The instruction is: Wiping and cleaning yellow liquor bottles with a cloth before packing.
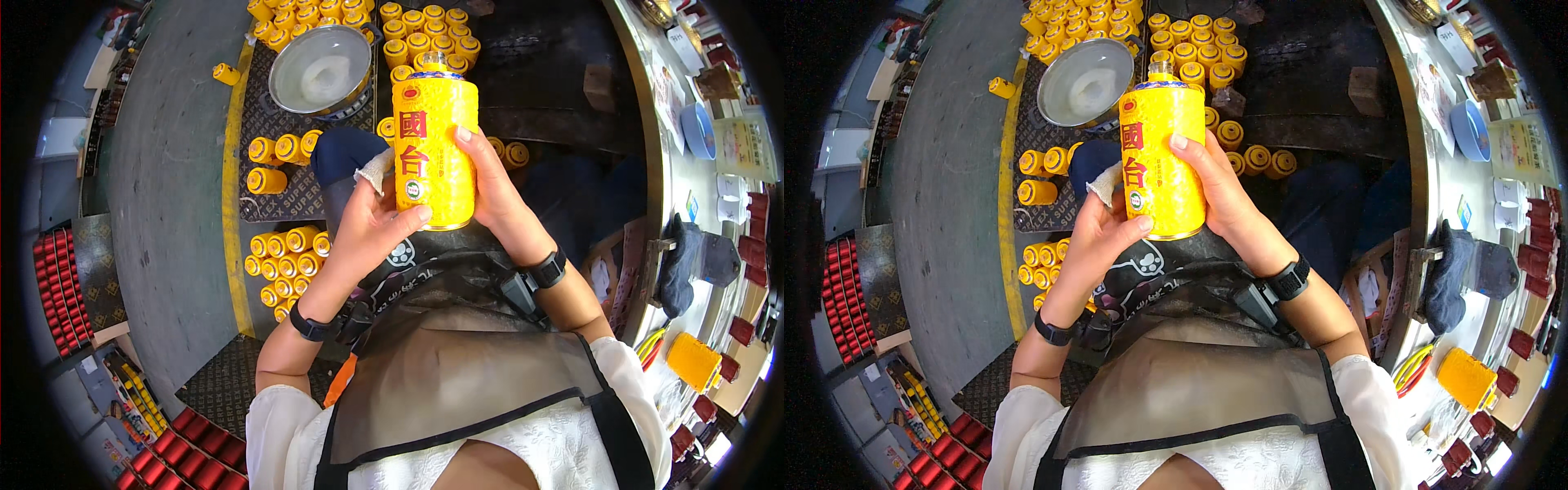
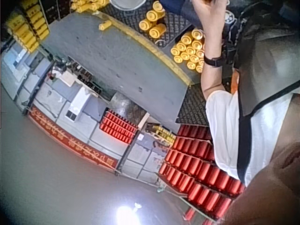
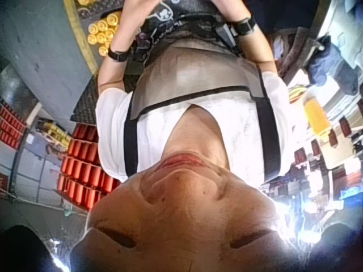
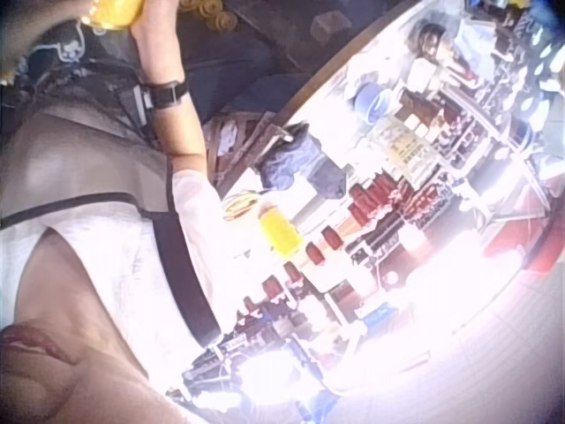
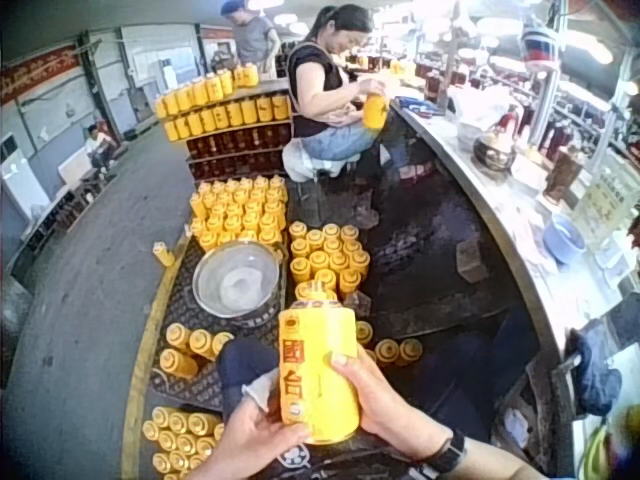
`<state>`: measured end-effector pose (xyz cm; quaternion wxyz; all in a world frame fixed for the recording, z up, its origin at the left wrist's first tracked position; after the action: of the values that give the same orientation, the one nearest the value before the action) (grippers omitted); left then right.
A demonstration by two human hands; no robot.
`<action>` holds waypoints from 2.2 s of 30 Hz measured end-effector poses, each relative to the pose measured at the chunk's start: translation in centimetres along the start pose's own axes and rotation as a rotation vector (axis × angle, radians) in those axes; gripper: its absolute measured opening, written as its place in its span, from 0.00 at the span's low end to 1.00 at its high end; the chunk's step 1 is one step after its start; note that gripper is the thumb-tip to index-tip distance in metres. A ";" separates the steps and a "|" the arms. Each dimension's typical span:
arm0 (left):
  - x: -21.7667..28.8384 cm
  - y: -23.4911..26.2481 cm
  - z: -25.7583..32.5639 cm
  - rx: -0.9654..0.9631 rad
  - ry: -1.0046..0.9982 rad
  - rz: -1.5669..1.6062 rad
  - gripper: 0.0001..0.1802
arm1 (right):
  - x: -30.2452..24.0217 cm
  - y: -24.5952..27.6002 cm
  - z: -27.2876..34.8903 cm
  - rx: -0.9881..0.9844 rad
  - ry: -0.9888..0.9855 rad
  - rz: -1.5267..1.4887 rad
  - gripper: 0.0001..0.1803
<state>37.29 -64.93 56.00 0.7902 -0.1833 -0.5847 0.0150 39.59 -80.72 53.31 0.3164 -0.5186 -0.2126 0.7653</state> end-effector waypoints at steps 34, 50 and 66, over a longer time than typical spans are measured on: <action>0.7 -0.1 -0.7 0.170 0.085 0.069 0.32 | -0.3 -1.9 1.8 -0.006 0.183 0.196 0.41; 0.2 0.3 -0.5 0.135 0.050 -0.028 0.33 | 0.6 -0.6 1.1 -0.010 0.083 0.119 0.37; 0.8 0.0 -0.2 0.090 -0.015 -0.033 0.37 | 1.2 0.3 0.6 -0.022 -0.049 0.030 0.33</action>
<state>37.70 -64.78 56.73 0.7933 -0.1377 -0.5924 0.0297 38.67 -80.07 52.54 0.2937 -0.5065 -0.2207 0.7800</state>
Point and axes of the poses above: each hand's wrist, its own z-axis away from the middle knuckle, its own y-axis out of the back of the hand, x = y × z, the point moved 4 cm from there along -z, towards the middle knuckle, and after that the axes turned 12 degrees about x, right-handed, at the moved point
